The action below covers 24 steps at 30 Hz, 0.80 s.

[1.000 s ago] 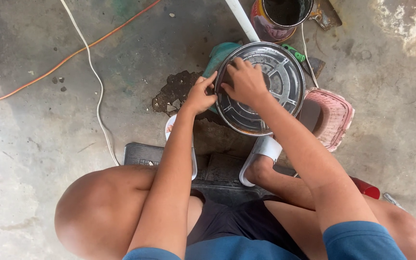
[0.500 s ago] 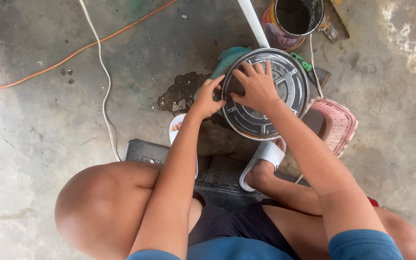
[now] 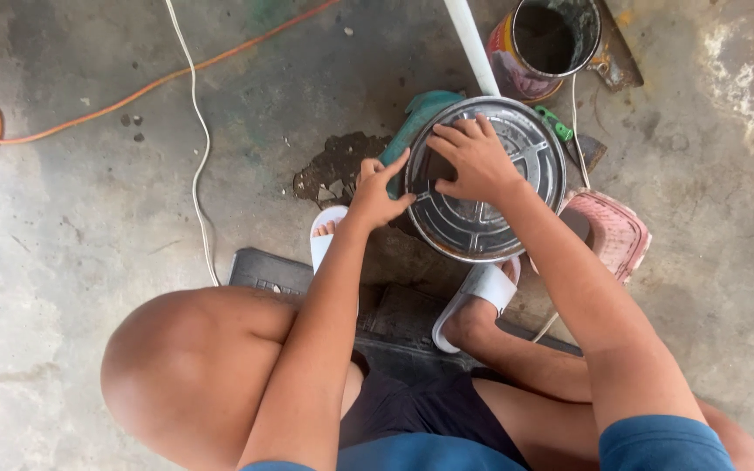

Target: The person scrubs the surface of a round metal appliance part, likely a blender base, using a green scouring pad. They wipe the top and edges of the object while it rests on a teal plastic container.

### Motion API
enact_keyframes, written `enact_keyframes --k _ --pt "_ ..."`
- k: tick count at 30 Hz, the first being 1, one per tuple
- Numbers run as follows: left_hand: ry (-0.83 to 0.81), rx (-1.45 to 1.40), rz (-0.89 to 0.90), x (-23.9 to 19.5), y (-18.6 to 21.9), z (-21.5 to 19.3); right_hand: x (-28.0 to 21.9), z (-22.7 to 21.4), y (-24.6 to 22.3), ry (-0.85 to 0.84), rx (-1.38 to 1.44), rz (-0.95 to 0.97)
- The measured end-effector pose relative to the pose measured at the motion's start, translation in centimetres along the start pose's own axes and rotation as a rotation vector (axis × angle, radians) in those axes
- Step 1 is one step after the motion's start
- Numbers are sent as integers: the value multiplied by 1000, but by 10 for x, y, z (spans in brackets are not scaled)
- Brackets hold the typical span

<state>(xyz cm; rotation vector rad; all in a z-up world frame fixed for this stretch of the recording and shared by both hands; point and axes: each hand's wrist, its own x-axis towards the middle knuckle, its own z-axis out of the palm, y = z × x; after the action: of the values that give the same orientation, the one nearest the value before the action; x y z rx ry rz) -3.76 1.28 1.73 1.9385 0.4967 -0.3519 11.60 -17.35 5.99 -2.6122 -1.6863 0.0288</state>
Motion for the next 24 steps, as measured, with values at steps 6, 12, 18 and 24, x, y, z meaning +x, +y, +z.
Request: enact_keyframes --k 6,12,18,24 --pt "33 -68 -68 11 -12 16 2 9 -17 33 56 28" --pt "14 -112 -67 3 -11 14 -1 12 -4 49 -56 50" --pt "33 -141 -63 9 -19 21 -1 17 -30 11 -104 -85" --pt "42 -129 -32 -2 -12 13 -5 16 -72 -11 -5 28"
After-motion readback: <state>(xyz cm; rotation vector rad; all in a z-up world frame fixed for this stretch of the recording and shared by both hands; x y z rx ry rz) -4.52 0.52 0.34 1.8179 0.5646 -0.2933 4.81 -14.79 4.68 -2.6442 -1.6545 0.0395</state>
